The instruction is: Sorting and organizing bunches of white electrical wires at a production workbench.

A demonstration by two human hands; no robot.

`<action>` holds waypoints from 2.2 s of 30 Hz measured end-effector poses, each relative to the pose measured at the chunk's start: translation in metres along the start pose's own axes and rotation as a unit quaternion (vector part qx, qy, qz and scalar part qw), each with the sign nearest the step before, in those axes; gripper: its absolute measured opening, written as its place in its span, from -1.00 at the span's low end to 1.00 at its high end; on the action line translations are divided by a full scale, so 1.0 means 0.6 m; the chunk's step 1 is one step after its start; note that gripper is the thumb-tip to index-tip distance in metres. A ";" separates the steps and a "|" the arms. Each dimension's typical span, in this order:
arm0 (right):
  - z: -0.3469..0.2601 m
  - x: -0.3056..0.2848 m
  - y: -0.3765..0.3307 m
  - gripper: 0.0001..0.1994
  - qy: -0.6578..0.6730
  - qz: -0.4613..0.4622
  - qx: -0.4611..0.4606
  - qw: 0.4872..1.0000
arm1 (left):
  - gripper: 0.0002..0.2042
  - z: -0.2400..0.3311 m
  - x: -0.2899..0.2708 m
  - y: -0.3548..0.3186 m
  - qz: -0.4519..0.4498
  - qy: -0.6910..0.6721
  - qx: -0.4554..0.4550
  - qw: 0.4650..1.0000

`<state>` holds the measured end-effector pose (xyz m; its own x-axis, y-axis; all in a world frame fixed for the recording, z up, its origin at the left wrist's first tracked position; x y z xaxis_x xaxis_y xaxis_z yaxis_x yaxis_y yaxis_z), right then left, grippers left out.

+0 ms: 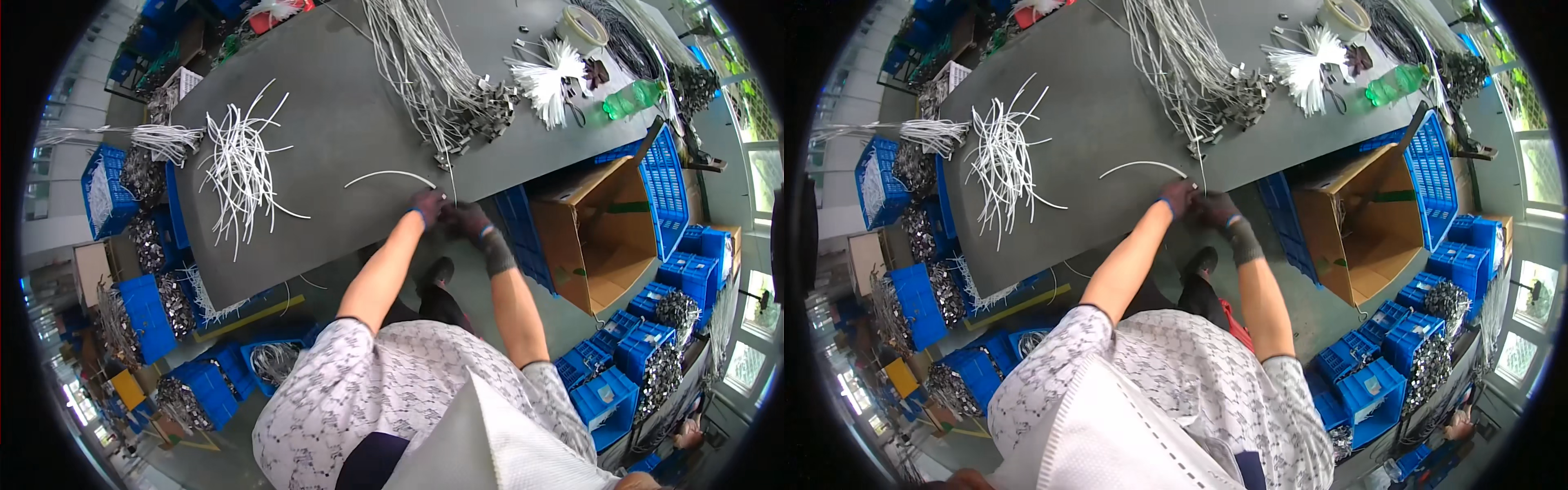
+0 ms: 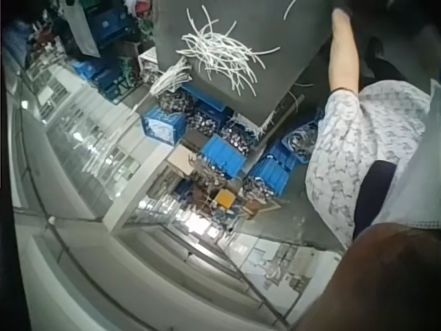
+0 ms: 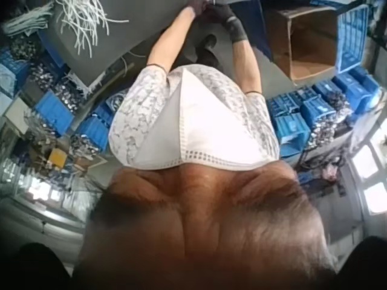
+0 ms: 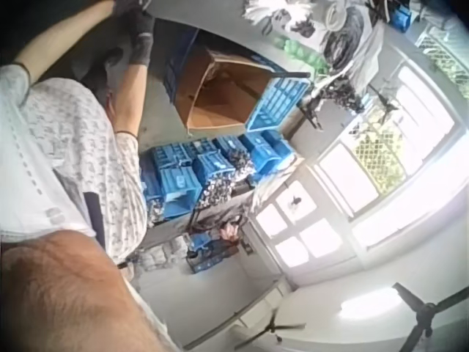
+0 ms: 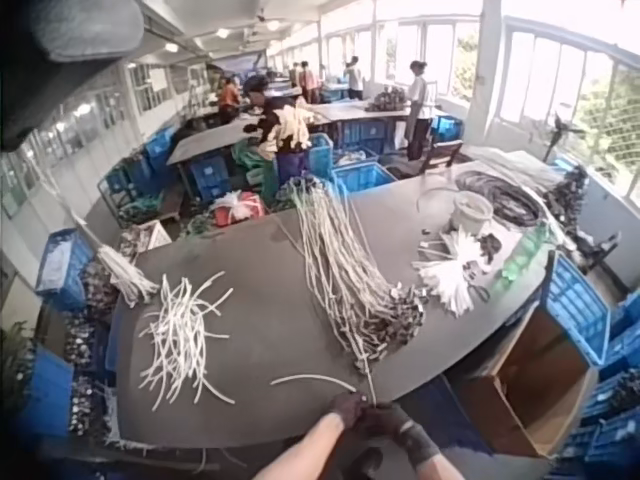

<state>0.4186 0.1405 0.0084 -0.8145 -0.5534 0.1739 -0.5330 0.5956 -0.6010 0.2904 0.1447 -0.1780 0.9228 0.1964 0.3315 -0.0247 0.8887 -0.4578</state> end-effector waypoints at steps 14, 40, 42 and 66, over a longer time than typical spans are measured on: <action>0.553 -0.238 -0.765 -0.61 -0.470 0.056 0.343 0.811 | -0.88 0.039 0.233 -0.065 0.259 -0.248 -0.037 0.933; 0.373 -0.183 -0.402 -0.61 -0.462 0.162 0.046 0.871 | -0.76 0.129 -0.041 -0.137 0.050 0.067 -0.094 0.992; 0.271 -0.098 -0.292 -0.68 -0.435 0.212 -0.171 0.858 | -0.73 0.109 0.039 -0.184 0.056 0.127 -0.080 0.987; -0.129 0.003 0.123 -0.53 -0.431 0.355 -0.132 0.819 | -0.50 0.298 -0.429 -0.341 0.403 0.449 -0.230 0.764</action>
<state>0.3599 0.2285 0.0245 -0.5372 -0.1503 -0.8300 -0.1173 0.9878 -0.1029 -0.0110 -0.0139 -0.0223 0.5757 0.0568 -0.8157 -0.7768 0.3494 -0.5240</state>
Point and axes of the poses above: each hand's wrist, its own y-axis towards the middle knuckle, its own x-axis out of the palm, z = x × y, the point moved 7 cm from there along y, towards the middle knuckle
